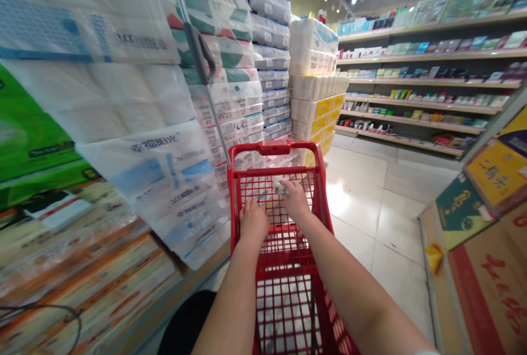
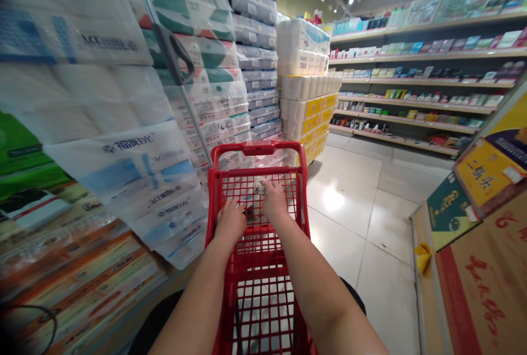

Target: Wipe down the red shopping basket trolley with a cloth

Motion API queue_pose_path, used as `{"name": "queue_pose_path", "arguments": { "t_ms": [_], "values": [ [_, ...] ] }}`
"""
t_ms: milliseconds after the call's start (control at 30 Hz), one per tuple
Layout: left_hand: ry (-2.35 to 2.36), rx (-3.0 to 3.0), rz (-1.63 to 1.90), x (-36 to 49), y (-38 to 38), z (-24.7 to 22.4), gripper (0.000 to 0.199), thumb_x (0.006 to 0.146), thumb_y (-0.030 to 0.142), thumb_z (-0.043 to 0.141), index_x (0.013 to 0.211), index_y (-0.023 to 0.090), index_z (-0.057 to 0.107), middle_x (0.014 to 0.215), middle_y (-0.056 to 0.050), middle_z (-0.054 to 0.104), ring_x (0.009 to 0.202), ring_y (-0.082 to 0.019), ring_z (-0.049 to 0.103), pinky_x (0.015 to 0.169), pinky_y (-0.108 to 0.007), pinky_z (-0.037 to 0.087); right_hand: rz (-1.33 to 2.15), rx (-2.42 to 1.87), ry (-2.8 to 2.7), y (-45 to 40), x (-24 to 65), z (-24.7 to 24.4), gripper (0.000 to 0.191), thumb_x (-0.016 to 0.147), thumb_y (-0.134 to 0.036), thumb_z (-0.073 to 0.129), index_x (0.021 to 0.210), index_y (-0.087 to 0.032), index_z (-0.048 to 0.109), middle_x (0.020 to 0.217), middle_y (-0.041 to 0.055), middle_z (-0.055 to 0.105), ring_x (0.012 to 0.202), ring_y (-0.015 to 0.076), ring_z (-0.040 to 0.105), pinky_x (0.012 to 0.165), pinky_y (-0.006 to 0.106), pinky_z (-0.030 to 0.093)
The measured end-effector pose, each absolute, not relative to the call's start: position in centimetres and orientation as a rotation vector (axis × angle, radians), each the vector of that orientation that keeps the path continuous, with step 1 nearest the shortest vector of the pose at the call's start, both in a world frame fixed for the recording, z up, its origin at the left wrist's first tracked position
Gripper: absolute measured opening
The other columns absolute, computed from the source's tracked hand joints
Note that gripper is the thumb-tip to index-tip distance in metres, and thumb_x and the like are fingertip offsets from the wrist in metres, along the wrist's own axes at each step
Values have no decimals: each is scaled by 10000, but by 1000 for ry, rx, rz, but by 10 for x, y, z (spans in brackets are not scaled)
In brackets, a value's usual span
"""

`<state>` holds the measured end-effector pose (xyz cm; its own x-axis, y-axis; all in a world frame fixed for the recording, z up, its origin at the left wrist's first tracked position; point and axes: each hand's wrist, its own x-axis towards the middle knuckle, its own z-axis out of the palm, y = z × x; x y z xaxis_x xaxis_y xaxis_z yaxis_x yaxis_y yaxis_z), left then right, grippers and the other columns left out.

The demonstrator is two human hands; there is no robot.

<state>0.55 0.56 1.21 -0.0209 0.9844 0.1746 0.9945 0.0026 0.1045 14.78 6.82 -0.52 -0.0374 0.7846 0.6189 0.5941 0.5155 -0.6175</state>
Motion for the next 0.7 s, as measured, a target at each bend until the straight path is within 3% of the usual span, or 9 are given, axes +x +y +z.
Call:
{"name": "queue_pose_path", "arguments": {
  "t_ms": [133, 267, 433, 600, 700],
  "values": [
    [-2166, -2166, -283, 5, 6, 12, 389, 861, 168, 415, 1160, 185, 664, 1425, -101, 475, 1354, -274, 364, 1082, -424, 364, 319, -1080, -1906, 65, 140, -9, 534, 680, 0, 464, 1123, -225, 659, 1004, 46, 587, 948, 183, 559, 880, 322, 486],
    [-2177, -2161, -299, 4, 6, 10, 401, 852, 168, 424, 1175, 197, 660, 1440, -89, 460, 1358, -273, 364, 1092, -421, 356, 215, -1216, -1676, 68, 151, -3, 512, 685, 7, 450, 1104, -202, 656, 1010, 59, 576, 975, 193, 554, 913, 351, 477],
    [-2162, -2165, -298, 5, 6, 11, 387, 858, 173, 416, 1151, 182, 669, 1420, -104, 474, 1344, -278, 373, 1082, -427, 363, 255, -1101, -1762, 66, 145, -6, 426, 707, -10, 489, 1044, -200, 666, 1228, 94, 557, 1109, 209, 544, 962, 370, 466],
    [-2160, -2168, -311, 4, 6, 10, 379, 853, 168, 427, 1144, 196, 668, 1414, -100, 476, 1341, -269, 365, 1080, -421, 361, 372, -1017, -1911, 64, 136, -4, 364, 728, -28, 521, 980, -234, 684, 1029, 26, 675, 979, 177, 609, 921, 332, 484],
    [-2170, -2172, -310, 3, 5, 10, 381, 857, 168, 426, 1147, 201, 671, 1421, -94, 471, 1344, -262, 362, 1083, -416, 356, 253, -1153, -1681, 66, 146, 4, 352, 750, -36, 499, 1009, -203, 670, 1064, 59, 664, 1008, 203, 583, 937, 365, 465]
  ]
}}
